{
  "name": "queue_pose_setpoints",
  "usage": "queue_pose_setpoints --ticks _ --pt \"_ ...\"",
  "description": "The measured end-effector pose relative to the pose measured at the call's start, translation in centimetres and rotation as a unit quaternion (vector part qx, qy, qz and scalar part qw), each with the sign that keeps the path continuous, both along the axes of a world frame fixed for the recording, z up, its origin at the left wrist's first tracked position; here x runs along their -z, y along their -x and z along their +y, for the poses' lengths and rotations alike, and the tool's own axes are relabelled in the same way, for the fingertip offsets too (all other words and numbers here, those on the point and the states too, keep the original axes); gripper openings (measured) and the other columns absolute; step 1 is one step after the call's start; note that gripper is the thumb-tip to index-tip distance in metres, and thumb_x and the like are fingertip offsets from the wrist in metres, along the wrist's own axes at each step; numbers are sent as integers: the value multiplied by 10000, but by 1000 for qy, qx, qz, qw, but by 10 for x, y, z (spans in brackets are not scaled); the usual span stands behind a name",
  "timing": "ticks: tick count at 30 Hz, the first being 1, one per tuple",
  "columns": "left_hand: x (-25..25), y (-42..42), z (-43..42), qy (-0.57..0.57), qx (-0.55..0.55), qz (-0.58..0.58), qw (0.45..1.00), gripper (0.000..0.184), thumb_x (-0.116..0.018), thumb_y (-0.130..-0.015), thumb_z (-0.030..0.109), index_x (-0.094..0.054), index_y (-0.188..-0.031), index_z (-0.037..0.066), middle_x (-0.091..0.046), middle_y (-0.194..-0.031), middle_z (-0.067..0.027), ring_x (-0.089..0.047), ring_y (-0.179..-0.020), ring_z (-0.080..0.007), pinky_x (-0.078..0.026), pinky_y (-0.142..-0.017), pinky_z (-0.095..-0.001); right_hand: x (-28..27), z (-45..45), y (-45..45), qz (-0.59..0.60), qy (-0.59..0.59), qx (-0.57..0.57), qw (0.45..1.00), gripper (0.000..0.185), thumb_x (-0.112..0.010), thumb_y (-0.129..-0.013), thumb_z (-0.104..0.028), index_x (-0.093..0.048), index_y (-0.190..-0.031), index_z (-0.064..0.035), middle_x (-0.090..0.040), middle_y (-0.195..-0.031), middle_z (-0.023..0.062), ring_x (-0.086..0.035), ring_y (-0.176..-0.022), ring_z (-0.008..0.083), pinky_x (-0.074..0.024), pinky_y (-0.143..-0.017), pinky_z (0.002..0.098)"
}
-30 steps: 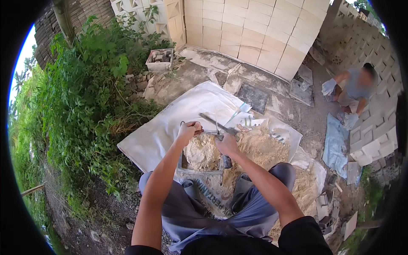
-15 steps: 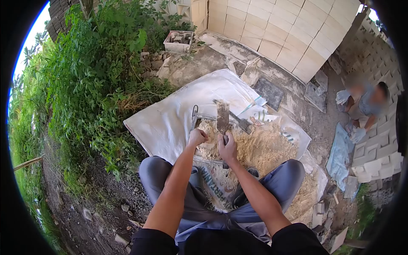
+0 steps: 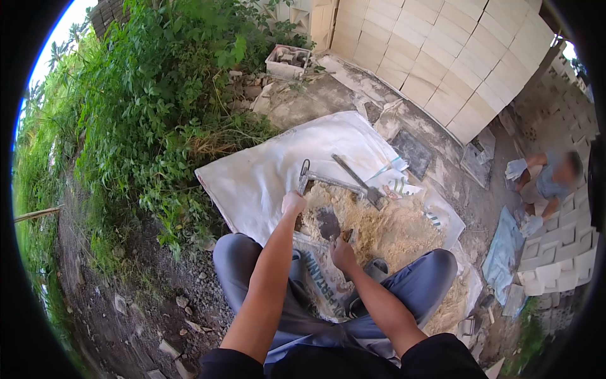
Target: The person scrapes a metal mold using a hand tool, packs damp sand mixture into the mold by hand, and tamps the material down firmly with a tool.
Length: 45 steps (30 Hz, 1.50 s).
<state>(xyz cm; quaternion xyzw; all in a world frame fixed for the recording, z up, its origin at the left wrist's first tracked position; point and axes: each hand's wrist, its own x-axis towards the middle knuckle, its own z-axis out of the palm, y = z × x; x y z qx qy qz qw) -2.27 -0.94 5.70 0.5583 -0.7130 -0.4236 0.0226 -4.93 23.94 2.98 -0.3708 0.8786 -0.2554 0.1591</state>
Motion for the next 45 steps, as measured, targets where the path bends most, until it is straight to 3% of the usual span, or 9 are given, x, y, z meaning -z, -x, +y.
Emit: queue_pose_setpoints --ticks 2,13,16,18,20,24,26,37,45 --pt "11 -4 6 3 78 -44 996 275 -596 -762 161 -679 -1018 102 -640 -1096 -172 -601 -1061 -316 -481 -893 -384 -11 3 -3 -17 1 9 1000 276 -505 -898 -268 -516 -870 6 -590 -729 267 -586 -722 456 -458 -646 530" --pt "-5 -9 11 56 107 2 993 285 -550 -803 135 -651 -1040 15 -619 -1097 -231 -607 -1000 -377 -487 -870 -418 -16 3 5 -19 19 -23 999 259 -500 -910 -262 -498 -815 -21 -591 -686 230 -586 -685 437 -447 -609 522" --pt "-11 -14 30 76 126 -11 989 410 -555 -840 225 -559 -1193 15 -511 -1267 -249 -534 -1125 -383 -436 -943 -441 -21 2 20 41 55 7 998 267 -501 -908 -277 -492 -815 -27 -598 -685 219 -586 -682 437 -446 -601 518" --pt "5 -18 50 340 248 -37 906 582 -521 -879 380 -417 -1325 21 -310 -1438 -237 -340 -1308 -379 -294 -1067 -468 -19 4 35 42 57 124 990 265 -504 -906 -284 -505 -829 -30 -604 -707 228 -591 -694 437 -453 -613 513" --pt "11 -18 78 414 308 5 857 691 -472 -885 481 -331 -1374 13 -184 -1494 -220 -156 -1388 -371 -137 -1132 -477 -16 11 48 12 50 167 985 269 -499 -907 -297 -547 -903 -33 -621 -769 237 -605 -747 426 -464 -647 509" --pt "23 5 115 420 440 77 790 673 -438 -902 482 -322 -1395 38 -196 -1504 -175 -138 -1405 -326 -105 -1146 -450 3 24 67 -72 -47 353 932 333 -490 -906 -325 -580 -1047 -38 -642 -916 224 -621 -867 395 -482 -732 498" --pt "31 18 121 410 590 67 693 626 -410 -928 435 -296 -1420 66 -200 -1517 -117 -161 -1407 -277 -106 -1147 -447 22 41 70 -93 -117 393 908 336 -493 -901 -329 -582 -1050 -41 -644 -959 208 -622 -907 381 -487 -775 490" --pt "37 64 114 409 519 95 745 615 -495 -883 310 -318 -1398 23 -237 -1496 -141 -201 -1396 -276 -140 -1142 -440 73 64 53 -164 -142 378 900 369 -516 -889 -337 -569 -1082 -27 -623 -1042 215 -593 -993 385 -479 -836 470" --pt "16 59 103 389 435 28 812 537 -485 -903 311 -368 -1386 107 -261 -1487 -132 -189 -1394 -305 -128 -1140 -469 62 46 55 -173 -129 354 910 266 -522 -883 -226 -541 -1061 -30 -629 -1019 218 -611 -967 380 -491 -806 471"
